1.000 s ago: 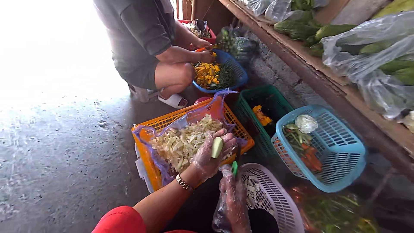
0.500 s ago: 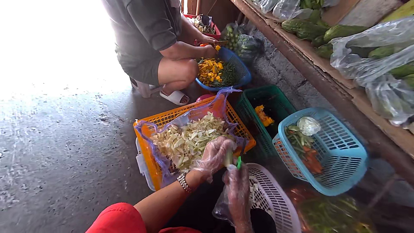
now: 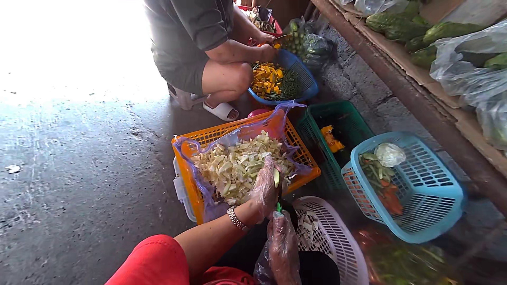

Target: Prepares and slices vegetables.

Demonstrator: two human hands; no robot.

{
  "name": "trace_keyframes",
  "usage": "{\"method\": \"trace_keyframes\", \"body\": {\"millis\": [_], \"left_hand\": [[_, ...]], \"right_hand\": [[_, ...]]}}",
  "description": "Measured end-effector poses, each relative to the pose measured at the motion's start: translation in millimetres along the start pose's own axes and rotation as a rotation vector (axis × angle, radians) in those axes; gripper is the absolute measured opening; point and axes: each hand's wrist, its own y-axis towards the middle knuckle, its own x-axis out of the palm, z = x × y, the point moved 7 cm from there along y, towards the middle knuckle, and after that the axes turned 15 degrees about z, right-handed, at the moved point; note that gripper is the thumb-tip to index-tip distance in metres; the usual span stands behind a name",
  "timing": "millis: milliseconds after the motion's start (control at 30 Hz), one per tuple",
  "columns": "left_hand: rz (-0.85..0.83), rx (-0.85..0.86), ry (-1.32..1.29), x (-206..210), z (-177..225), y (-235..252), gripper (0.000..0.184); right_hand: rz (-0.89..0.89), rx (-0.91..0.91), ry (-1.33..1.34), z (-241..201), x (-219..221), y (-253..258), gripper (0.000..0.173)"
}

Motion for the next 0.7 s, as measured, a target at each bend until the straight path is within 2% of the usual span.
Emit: {"method": "trace_keyframes", "body": {"millis": [367,533,700], "left_hand": [[-0.01,0.034,0.054,0,4,-2,0.051],[-0.028,0.09,0.161,-1,9,-11,0.049],[-0.057,0.065,0.1,2,7,-16,0.052]], "right_hand": [[0.025,-0.024,-0.095,-4,0,3,0.047],[0.02,-0.008,-0.163,-4,1,4,0.042],[0.048,-0.032,-0.187,0,4,6,0.041]]}}
